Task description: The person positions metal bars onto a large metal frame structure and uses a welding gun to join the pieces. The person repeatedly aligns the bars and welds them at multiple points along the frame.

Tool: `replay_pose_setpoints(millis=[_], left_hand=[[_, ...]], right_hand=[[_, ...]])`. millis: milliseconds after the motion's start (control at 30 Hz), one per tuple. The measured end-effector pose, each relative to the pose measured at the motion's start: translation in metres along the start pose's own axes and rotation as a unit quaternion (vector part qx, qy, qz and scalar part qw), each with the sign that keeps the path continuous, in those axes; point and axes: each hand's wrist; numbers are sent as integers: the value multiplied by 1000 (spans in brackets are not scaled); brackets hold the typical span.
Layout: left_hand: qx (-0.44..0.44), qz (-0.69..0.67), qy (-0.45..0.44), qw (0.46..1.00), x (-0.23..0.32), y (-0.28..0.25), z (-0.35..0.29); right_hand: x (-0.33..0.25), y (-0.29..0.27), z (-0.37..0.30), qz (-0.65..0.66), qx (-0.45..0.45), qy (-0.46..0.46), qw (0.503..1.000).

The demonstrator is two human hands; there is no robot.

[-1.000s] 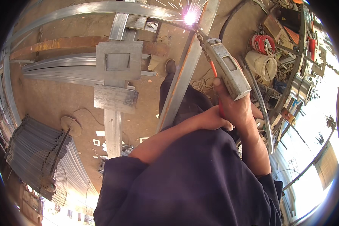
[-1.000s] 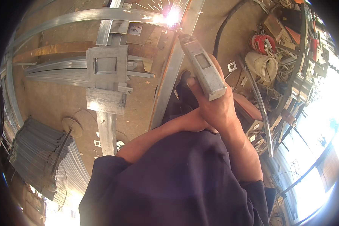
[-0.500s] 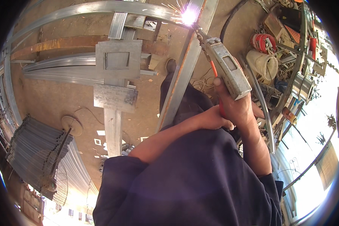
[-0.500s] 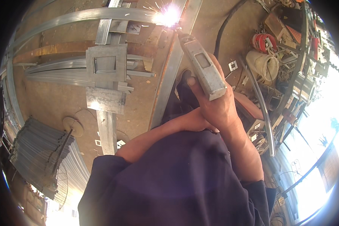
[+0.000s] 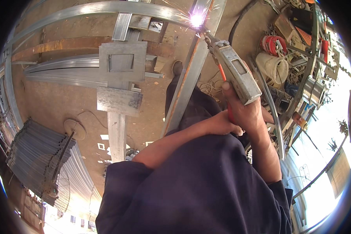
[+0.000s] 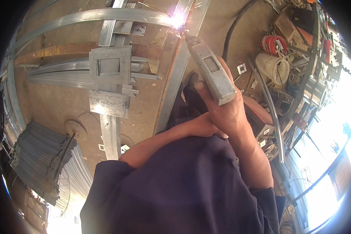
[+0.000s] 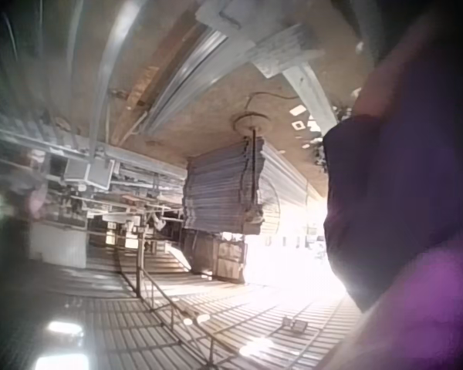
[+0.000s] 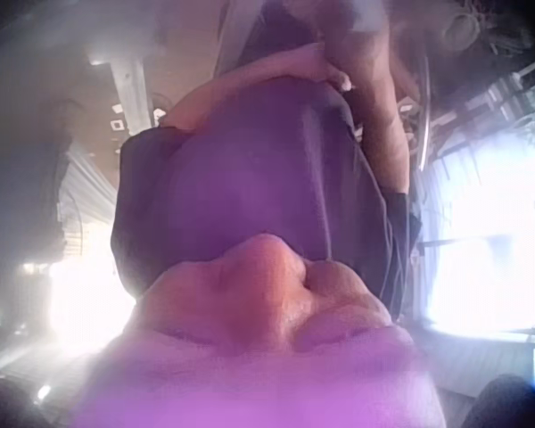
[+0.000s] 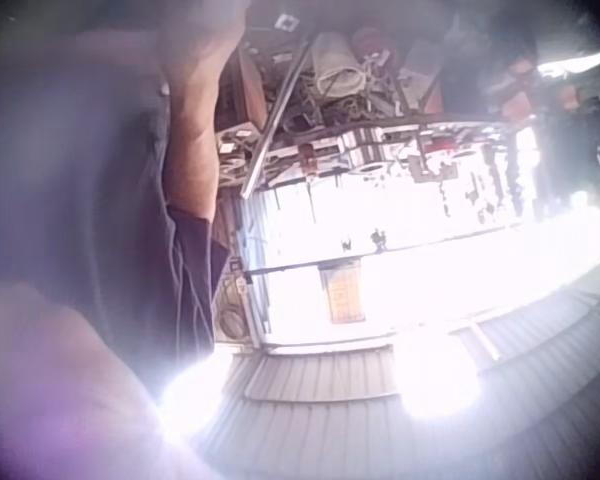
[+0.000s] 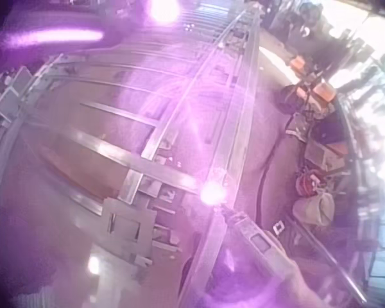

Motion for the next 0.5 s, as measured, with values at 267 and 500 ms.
replay_pose_setpoints(millis=[267,500], left_hand=[[5,-6,14,1000,-6,4,1],[-1,-14,6,1000,-7,4,0]], right_hand=[[-4,-6,0,-7,-27,21,999],[-1,-7,-2,-3,-33,29,999]])
Point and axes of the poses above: each hand's wrist, its own z-axis towards the middle knuckle, its own y-axis out of the palm, x = y × z, and after that the axes turned 13 degrees about x, right-handed
